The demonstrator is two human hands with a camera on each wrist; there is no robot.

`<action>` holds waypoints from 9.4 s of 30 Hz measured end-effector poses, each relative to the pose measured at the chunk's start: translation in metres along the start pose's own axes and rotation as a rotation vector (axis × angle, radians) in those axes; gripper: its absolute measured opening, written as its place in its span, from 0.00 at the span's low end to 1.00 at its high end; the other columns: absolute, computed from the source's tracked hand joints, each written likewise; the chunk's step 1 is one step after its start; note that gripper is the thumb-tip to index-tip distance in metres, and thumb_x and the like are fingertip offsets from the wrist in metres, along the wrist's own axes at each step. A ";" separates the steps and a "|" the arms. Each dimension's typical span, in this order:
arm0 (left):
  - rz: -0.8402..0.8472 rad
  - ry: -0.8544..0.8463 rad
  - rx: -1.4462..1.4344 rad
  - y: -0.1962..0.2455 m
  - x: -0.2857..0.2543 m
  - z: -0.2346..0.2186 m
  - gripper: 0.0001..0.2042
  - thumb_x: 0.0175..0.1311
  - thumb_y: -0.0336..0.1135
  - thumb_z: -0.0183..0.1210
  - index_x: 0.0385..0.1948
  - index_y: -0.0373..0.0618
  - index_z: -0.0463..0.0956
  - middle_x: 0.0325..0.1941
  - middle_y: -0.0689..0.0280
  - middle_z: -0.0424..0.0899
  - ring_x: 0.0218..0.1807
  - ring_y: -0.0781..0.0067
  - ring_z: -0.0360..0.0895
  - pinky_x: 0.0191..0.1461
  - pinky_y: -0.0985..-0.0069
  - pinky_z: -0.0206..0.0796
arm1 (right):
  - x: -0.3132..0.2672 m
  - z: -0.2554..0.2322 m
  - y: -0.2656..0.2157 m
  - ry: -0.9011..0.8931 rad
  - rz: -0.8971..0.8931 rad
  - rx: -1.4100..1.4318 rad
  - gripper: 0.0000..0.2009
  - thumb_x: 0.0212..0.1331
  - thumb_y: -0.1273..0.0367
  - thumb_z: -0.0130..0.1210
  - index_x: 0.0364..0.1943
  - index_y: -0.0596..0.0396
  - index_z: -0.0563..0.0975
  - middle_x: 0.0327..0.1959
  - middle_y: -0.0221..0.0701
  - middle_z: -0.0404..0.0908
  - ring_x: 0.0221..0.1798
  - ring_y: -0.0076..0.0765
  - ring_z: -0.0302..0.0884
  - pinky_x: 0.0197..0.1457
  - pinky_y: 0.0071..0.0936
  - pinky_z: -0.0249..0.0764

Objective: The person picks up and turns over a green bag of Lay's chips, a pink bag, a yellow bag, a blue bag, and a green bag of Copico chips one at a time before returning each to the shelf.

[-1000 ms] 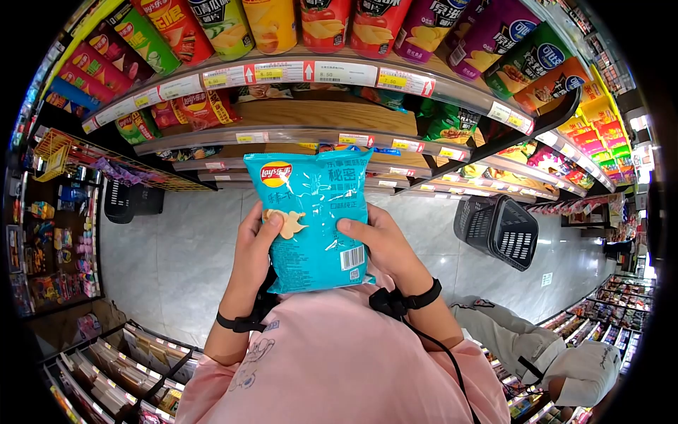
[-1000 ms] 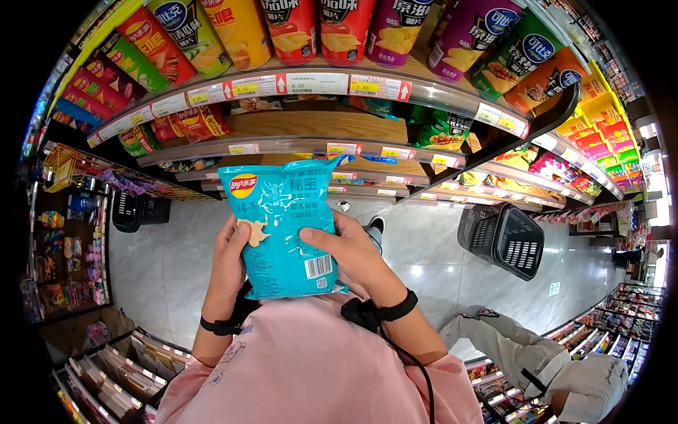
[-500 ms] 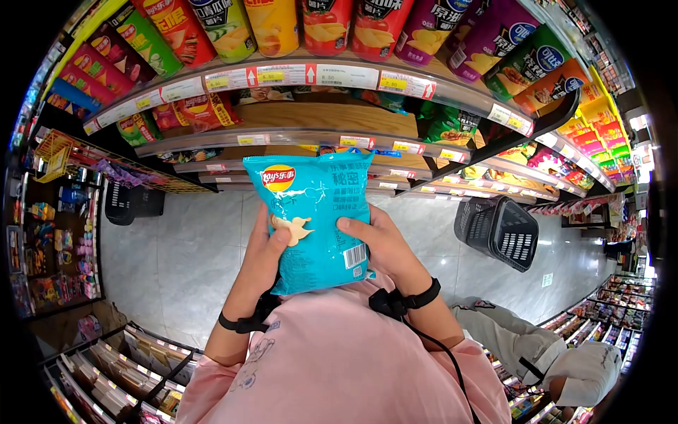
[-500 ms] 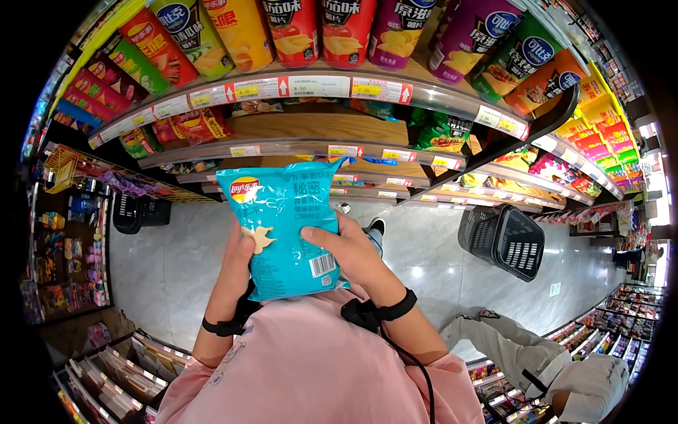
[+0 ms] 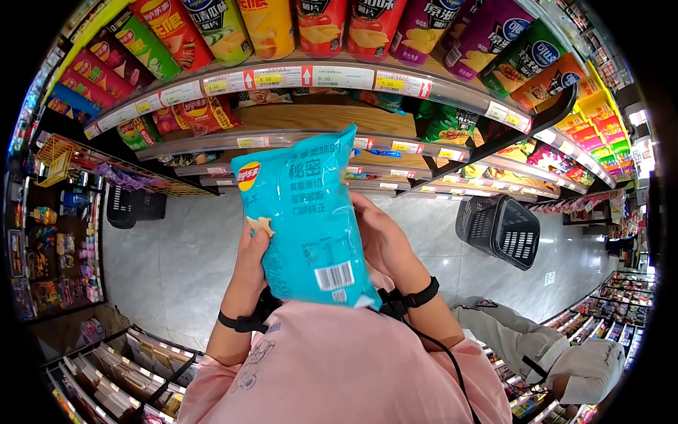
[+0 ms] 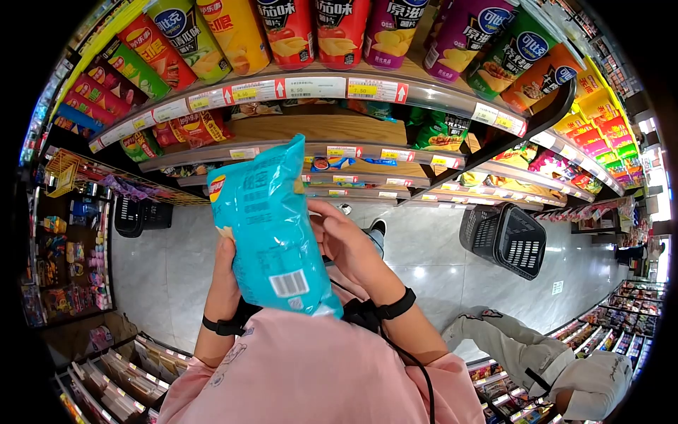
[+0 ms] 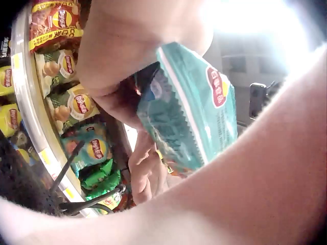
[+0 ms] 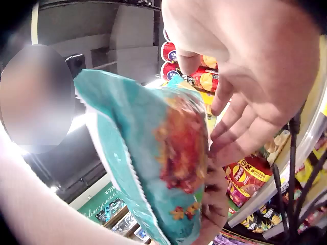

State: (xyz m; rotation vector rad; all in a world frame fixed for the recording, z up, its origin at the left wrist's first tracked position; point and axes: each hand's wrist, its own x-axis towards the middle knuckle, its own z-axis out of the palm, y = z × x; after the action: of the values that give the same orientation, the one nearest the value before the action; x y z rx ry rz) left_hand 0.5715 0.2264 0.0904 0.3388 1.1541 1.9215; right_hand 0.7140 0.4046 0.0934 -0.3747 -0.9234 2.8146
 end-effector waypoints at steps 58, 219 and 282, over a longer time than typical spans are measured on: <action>-0.164 -0.127 0.363 -0.033 0.197 -0.005 0.26 0.57 0.28 0.63 0.59 0.37 0.66 0.53 0.60 0.78 0.52 0.71 0.76 0.57 0.74 0.68 | -0.047 -0.041 -0.037 0.515 -0.119 -0.464 0.19 0.68 0.61 0.47 0.58 0.56 0.69 0.53 0.37 0.76 0.43 0.28 0.77 0.40 0.23 0.76; -0.073 0.077 0.365 -0.085 0.078 0.196 0.26 0.59 0.40 0.63 0.56 0.36 0.67 0.50 0.63 0.78 0.50 0.76 0.74 0.56 0.77 0.65 | -0.068 -0.111 -0.164 0.146 -0.107 -0.393 0.29 0.54 0.74 0.62 0.61 0.61 0.64 0.53 0.35 0.75 0.53 0.28 0.73 0.57 0.27 0.71; 0.173 0.024 0.474 -0.081 0.073 0.195 0.36 0.53 0.48 0.69 0.59 0.37 0.64 0.52 0.63 0.76 0.53 0.73 0.72 0.58 0.74 0.64 | -0.075 -0.109 -0.170 0.001 -0.095 -0.447 0.23 0.62 0.68 0.57 0.59 0.60 0.67 0.52 0.31 0.77 0.52 0.24 0.74 0.56 0.25 0.71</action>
State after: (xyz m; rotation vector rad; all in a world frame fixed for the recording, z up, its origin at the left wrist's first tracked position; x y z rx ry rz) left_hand 0.6868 0.4165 0.1153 0.6893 1.6399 1.7803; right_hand 0.8281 0.5848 0.1248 -0.3720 -1.5276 2.5036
